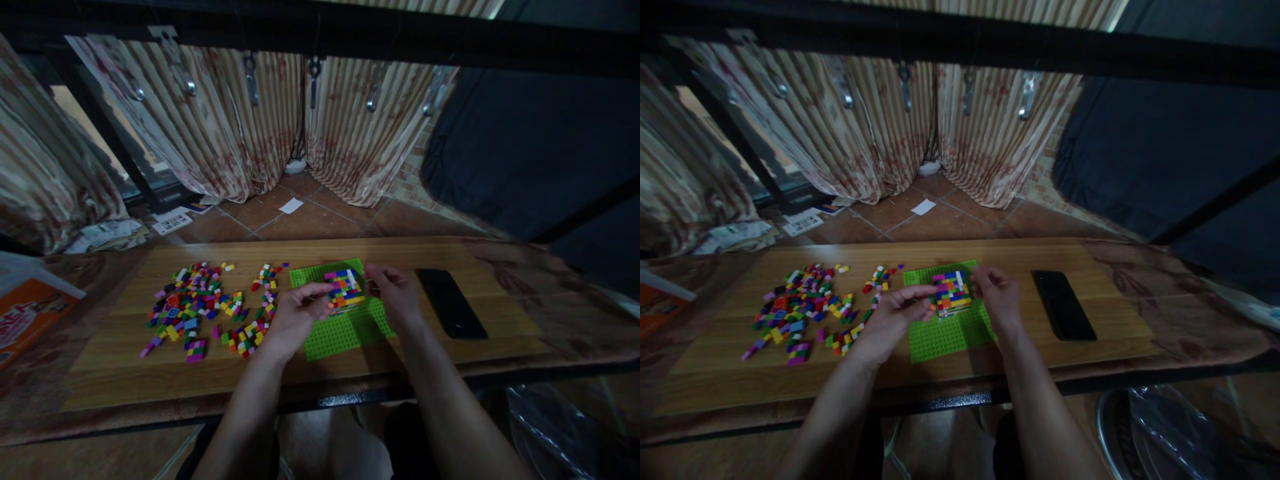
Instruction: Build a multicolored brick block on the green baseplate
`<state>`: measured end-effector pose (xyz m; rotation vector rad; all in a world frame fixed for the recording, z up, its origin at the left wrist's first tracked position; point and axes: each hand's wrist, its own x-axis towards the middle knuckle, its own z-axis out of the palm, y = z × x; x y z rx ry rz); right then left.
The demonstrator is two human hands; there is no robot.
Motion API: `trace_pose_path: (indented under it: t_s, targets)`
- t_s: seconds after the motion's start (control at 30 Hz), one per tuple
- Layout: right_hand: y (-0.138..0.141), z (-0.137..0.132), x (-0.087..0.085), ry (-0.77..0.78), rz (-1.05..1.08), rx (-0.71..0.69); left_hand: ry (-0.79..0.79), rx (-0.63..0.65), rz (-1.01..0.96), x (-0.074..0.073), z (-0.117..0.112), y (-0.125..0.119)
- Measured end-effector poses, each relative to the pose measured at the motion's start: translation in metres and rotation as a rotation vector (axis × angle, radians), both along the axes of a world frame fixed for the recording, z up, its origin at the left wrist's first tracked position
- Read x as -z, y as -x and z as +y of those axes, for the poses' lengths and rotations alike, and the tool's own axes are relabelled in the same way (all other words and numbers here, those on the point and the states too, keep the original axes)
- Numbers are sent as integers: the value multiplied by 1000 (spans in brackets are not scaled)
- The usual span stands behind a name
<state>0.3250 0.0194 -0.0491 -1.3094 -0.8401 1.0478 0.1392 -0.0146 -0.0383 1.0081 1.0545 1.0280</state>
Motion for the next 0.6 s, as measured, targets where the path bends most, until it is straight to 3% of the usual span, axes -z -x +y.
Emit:
trace_pose_path:
  t_s: [0.1, 0.27, 0.43, 0.6]
  targets:
    - [3, -7, -7, -126, -19, 0, 48, -111, -134, -4, 2, -2]
    - [22, -20, -17, -178, -50, -241, 76, -160, -295, -4, 2, -9]
    - [29, -24, -18, -213, -105, -367, 19, -188, -354, -7, 0, -15]
    - [29, -26, -15, -230, -197, -394, -23, -240, -349, -9, 0, -19]
